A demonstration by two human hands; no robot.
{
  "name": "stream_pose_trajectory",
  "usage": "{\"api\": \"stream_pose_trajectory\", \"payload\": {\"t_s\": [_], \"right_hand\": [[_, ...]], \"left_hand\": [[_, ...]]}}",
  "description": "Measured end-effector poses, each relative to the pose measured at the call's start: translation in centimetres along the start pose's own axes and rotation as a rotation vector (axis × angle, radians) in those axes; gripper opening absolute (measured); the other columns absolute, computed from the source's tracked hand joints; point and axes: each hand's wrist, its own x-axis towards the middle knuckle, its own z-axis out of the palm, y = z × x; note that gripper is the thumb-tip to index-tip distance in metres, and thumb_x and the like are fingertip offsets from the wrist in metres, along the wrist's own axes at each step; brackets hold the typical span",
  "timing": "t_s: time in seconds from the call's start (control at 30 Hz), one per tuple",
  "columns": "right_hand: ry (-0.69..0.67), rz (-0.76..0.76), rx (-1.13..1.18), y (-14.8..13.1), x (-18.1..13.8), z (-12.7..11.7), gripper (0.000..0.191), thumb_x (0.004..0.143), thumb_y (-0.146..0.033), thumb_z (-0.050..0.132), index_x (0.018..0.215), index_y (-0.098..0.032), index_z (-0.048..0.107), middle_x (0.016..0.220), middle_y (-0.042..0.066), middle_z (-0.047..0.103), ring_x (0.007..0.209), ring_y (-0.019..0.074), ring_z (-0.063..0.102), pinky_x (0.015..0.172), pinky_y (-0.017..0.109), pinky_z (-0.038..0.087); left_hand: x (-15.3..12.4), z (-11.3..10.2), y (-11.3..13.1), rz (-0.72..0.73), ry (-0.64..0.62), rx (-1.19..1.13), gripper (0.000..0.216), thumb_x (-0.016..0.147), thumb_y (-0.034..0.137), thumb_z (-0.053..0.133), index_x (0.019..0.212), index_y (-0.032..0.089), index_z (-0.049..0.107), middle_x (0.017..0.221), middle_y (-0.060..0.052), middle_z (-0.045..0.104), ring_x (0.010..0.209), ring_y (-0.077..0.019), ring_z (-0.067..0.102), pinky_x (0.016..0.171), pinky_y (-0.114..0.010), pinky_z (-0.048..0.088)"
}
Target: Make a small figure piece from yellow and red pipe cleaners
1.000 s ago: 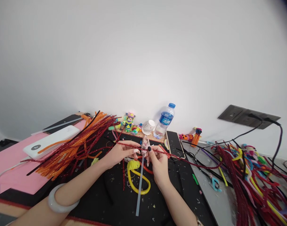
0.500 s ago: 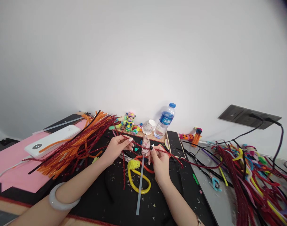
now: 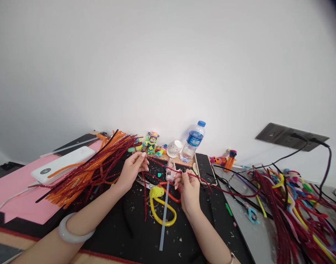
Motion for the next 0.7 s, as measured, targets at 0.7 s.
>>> {"api": "stream_pose_trajectory", "payload": {"t_s": [0.7], "right_hand": [[-0.064,-0.003,-0.080,0.55,0.04,-0.20,0.022,0.078,-0.036,0.061,0.073,-0.018,0.048,0.063,0.000,0.063,0.046,0.0079,0.051,0.040,0.017,0.037]], "left_hand": [[-0.49,0.42,0.39,0.051,-0.096,0.393,0.028,0.076,0.040,0.057,0.071,0.014,0.064,0.049,0.001,0.056,0.048,-0.0115,0.050,0.052,-0.022,0.039]]}}
